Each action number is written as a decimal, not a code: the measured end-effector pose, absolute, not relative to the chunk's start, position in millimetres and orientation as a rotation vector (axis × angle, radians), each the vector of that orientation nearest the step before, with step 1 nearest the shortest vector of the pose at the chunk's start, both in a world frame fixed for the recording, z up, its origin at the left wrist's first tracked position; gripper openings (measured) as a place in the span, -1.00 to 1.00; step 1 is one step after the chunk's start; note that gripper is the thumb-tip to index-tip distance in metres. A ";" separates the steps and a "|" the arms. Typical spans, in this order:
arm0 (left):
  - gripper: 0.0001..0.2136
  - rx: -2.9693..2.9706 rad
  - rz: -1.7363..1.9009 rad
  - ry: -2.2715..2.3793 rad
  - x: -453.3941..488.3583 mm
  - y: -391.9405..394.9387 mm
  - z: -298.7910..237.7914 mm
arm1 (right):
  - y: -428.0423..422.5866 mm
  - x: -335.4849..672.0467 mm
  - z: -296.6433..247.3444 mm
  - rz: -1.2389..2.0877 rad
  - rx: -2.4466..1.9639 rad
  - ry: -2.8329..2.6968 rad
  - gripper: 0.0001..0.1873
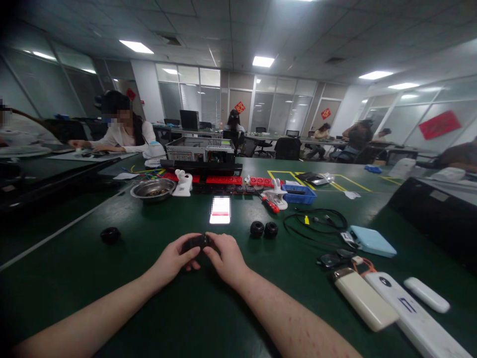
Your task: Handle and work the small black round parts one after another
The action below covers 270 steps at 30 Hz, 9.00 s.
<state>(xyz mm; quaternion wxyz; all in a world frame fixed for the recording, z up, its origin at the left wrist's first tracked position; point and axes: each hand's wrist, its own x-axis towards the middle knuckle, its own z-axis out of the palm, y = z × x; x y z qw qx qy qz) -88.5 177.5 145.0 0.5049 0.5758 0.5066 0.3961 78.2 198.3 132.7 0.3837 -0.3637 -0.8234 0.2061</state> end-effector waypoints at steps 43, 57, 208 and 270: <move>-0.49 1.559 1.045 1.286 -94.6 178.7 139.9 | 200.7 76.1 130.3 0.711 -0.894 -2.093 -0.63; -0.59 1.935 1.014 1.362 -93.5 169.3 150.3 | 204.0 73.8 120.9 0.839 -1.034 -1.829 -0.65; -0.59 1.739 0.911 1.353 -95.2 176.1 151.0 | 204.9 77.9 129.0 0.689 -1.056 -2.118 -0.78; -0.64 1.448 0.976 1.220 -96.5 183.8 141.2 | 189.6 76.7 137.8 0.429 -0.793 -2.107 -0.57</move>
